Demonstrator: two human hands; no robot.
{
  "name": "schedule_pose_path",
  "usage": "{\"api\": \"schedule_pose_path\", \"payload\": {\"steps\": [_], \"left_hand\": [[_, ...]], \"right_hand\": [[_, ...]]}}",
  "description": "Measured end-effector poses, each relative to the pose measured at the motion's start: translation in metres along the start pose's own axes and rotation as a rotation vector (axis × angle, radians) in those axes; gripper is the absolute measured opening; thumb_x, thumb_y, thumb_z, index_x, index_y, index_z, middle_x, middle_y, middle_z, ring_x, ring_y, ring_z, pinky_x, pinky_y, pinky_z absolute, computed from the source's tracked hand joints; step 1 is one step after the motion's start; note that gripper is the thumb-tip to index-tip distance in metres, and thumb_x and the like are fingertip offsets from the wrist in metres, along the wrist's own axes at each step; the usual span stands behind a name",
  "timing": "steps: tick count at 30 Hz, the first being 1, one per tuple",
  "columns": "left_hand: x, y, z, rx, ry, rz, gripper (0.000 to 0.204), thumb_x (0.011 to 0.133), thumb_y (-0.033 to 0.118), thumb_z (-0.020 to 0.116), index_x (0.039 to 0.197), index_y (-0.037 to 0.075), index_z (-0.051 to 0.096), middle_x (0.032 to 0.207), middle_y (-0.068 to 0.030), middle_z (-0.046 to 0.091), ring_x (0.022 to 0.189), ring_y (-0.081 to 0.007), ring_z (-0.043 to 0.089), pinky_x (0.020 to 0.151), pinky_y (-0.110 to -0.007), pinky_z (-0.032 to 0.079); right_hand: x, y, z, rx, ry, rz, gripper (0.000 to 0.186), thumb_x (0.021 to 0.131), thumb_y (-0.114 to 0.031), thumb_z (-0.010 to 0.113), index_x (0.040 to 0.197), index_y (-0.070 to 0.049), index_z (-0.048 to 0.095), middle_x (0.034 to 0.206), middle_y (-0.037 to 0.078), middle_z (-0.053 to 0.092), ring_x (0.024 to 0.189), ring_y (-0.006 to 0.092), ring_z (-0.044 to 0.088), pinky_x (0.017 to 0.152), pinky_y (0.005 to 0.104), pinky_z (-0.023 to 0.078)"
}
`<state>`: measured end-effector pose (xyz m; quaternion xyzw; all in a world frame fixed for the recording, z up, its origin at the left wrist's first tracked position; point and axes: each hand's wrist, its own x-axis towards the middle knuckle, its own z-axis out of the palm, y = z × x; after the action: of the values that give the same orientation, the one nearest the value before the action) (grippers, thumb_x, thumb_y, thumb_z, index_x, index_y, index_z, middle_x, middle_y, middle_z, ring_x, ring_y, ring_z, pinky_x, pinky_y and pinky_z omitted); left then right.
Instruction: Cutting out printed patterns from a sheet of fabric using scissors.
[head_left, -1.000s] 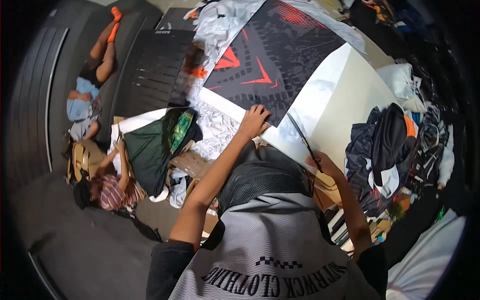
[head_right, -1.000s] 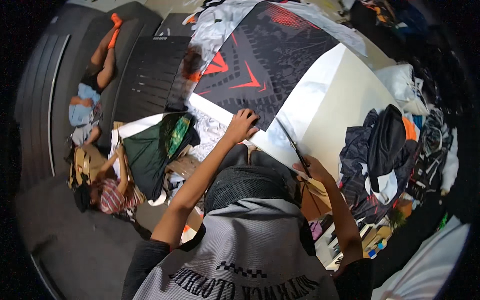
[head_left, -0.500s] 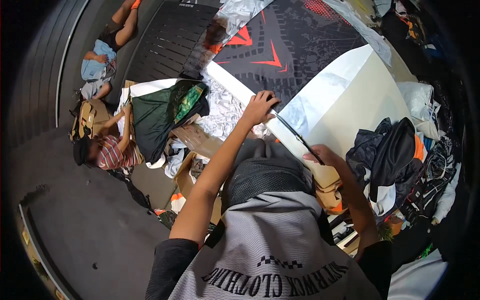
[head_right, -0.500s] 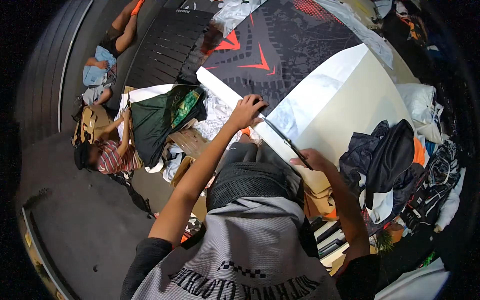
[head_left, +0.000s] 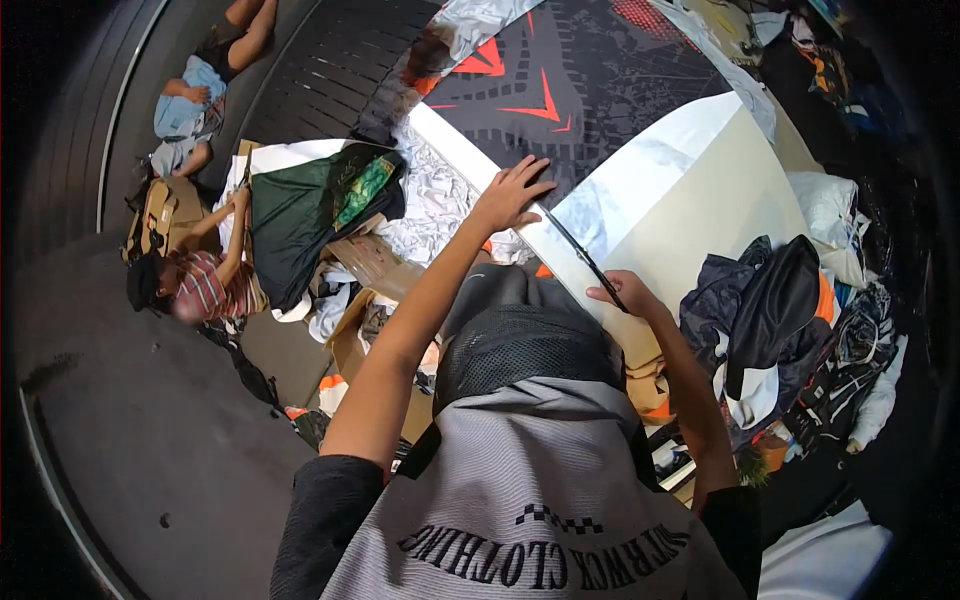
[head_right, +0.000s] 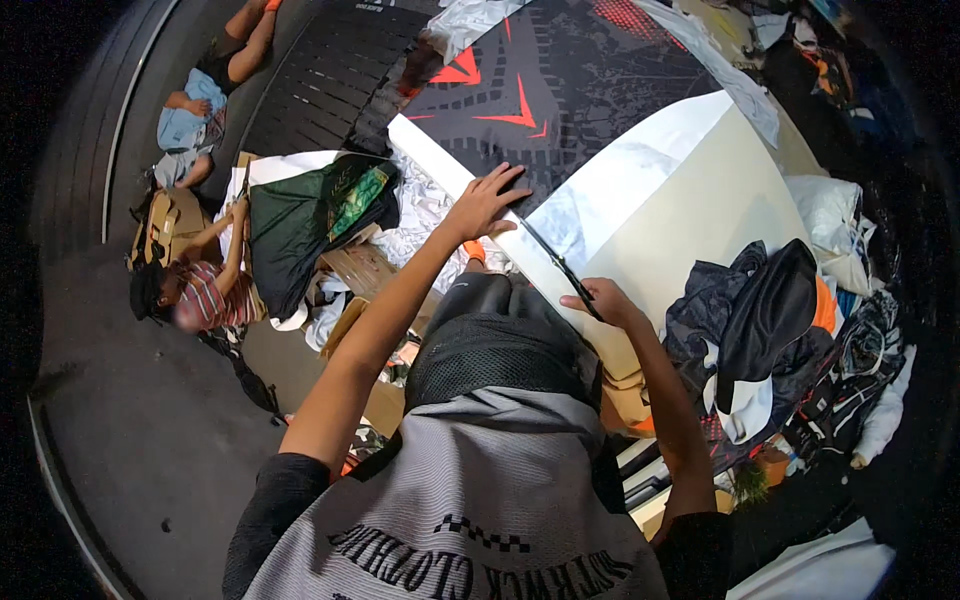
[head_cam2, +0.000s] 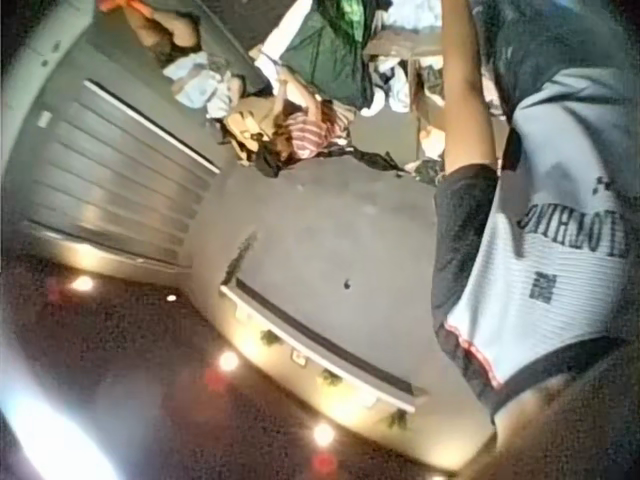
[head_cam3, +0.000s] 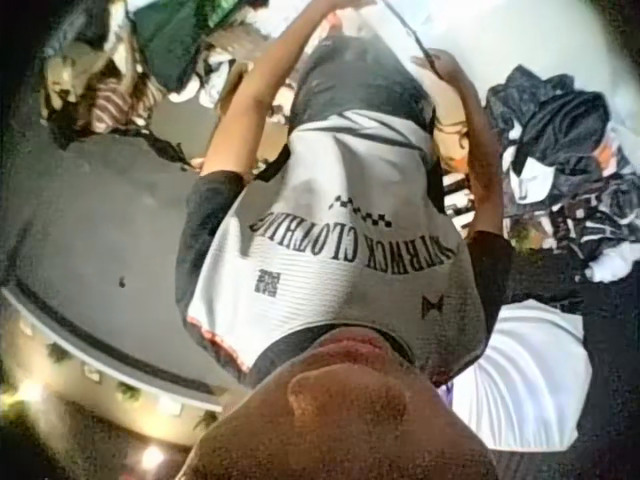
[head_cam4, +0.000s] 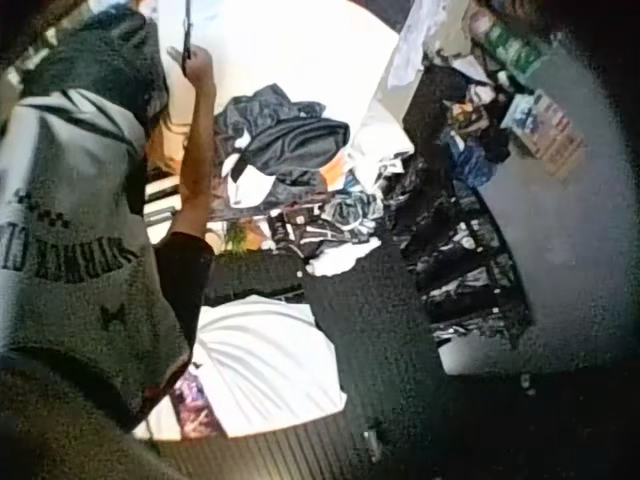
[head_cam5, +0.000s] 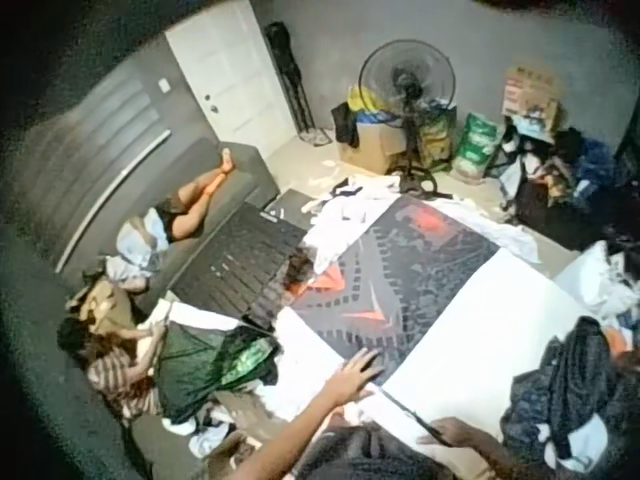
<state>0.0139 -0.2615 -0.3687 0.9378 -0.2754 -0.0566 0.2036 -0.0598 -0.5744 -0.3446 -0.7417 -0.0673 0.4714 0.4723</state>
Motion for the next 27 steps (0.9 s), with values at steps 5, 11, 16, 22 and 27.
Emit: {"api": "schedule_pose_path", "payload": {"steps": [5, 11, 16, 22, 27], "left_hand": [[-0.001, -0.014, 0.01, -0.052, -0.076, 0.076, 0.061, 0.082, 0.047, 0.061, 0.137, 0.025, 0.047, 0.156, -0.0021, 0.023, 0.144, -0.0291, 0.021, 0.108, -0.045, 0.029], [-0.002, -0.022, 0.021, 0.024, -0.004, 0.139, 0.062, 0.083, 0.049, 0.059, 0.138, 0.027, 0.046, 0.155, -0.0003, 0.026, 0.142, -0.0288, 0.024, 0.109, -0.045, 0.029], [-0.004, -0.022, 0.019, 0.03, -0.025, 0.119, 0.063, 0.082, 0.05, 0.06, 0.139, 0.029, 0.045, 0.155, 0.0018, 0.026, 0.142, -0.0285, 0.023, 0.109, -0.045, 0.029], [-0.003, -0.023, 0.018, 0.027, -0.038, 0.111, 0.062, 0.082, 0.051, 0.059, 0.14, 0.031, 0.045, 0.155, 0.0026, 0.026, 0.142, -0.0279, 0.023, 0.108, -0.045, 0.03], [-0.002, -0.022, 0.019, 0.037, -0.049, 0.107, 0.063, 0.082, 0.051, 0.06, 0.14, 0.033, 0.044, 0.155, 0.0033, 0.026, 0.142, -0.0275, 0.024, 0.108, -0.044, 0.03]], "right_hand": [[0.004, -0.009, 0.002, 0.012, 0.007, -0.021, 0.047, 0.084, -0.035, 0.071, 0.06, -0.007, 0.043, 0.058, -0.003, 0.036, 0.054, 0.0104, 0.033, 0.053, 0.0257, 0.03], [0.003, -0.011, 0.005, 0.008, -0.045, 0.008, 0.043, 0.087, -0.032, 0.071, 0.06, -0.009, 0.046, 0.055, -0.004, 0.036, 0.05, 0.009, 0.033, 0.048, 0.0237, 0.029], [0.002, -0.01, 0.008, -0.034, -0.001, 0.042, 0.044, 0.087, -0.031, 0.07, 0.058, -0.009, 0.046, 0.055, -0.005, 0.037, 0.05, 0.0084, 0.032, 0.048, 0.0232, 0.029], [0.003, -0.008, 0.008, -0.111, 0.008, 0.02, 0.043, 0.088, -0.03, 0.07, 0.058, -0.009, 0.047, 0.054, -0.005, 0.038, 0.05, 0.0077, 0.033, 0.048, 0.0235, 0.029], [0.0, -0.009, 0.009, -0.126, 0.023, 0.011, 0.042, 0.089, -0.029, 0.068, 0.058, -0.01, 0.047, 0.053, -0.005, 0.037, 0.049, 0.0069, 0.032, 0.047, 0.0232, 0.029]]}}
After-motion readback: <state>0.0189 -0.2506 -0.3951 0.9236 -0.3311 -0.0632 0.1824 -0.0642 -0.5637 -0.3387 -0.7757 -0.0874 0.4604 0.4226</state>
